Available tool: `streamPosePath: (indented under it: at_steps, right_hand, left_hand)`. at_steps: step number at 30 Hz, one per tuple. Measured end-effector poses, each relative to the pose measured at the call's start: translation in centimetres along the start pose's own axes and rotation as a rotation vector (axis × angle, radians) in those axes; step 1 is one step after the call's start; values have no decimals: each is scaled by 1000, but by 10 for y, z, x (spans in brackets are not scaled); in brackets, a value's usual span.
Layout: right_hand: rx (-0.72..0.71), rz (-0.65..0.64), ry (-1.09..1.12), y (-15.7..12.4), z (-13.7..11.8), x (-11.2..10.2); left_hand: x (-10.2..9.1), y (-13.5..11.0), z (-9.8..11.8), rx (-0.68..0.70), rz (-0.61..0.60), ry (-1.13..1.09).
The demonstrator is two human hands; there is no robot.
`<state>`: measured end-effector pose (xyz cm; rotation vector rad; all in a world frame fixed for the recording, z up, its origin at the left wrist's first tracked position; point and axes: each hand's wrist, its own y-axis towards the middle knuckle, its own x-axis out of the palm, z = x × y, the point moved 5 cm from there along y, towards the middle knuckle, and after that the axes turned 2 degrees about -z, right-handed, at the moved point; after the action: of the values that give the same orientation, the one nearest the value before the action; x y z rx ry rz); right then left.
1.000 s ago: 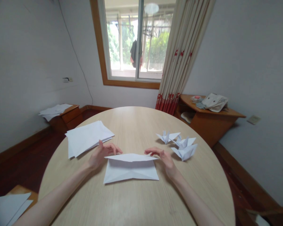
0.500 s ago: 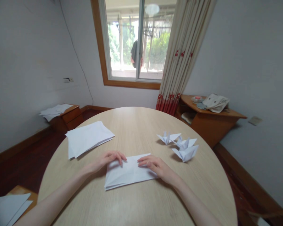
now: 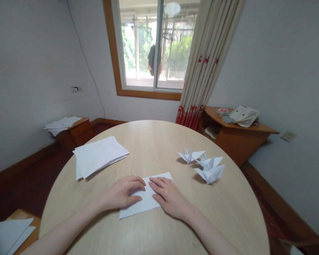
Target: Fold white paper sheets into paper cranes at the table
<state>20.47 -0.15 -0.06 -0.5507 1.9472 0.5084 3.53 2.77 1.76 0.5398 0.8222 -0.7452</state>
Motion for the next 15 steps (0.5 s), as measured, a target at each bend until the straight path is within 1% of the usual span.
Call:
streamPosePath:
  at_steps: [7,10,15]
  right_hand:
    - [19,5,-34,2,0,7]
    - [48,-2,-81,3,0,11]
    - [103,-16,-190,7,-3,14]
  left_hand:
    - [7,-2,5,10,-26,223]
    - [16,-1,5,-4,-22,324]
    - [33,3,4,-22,25,484]
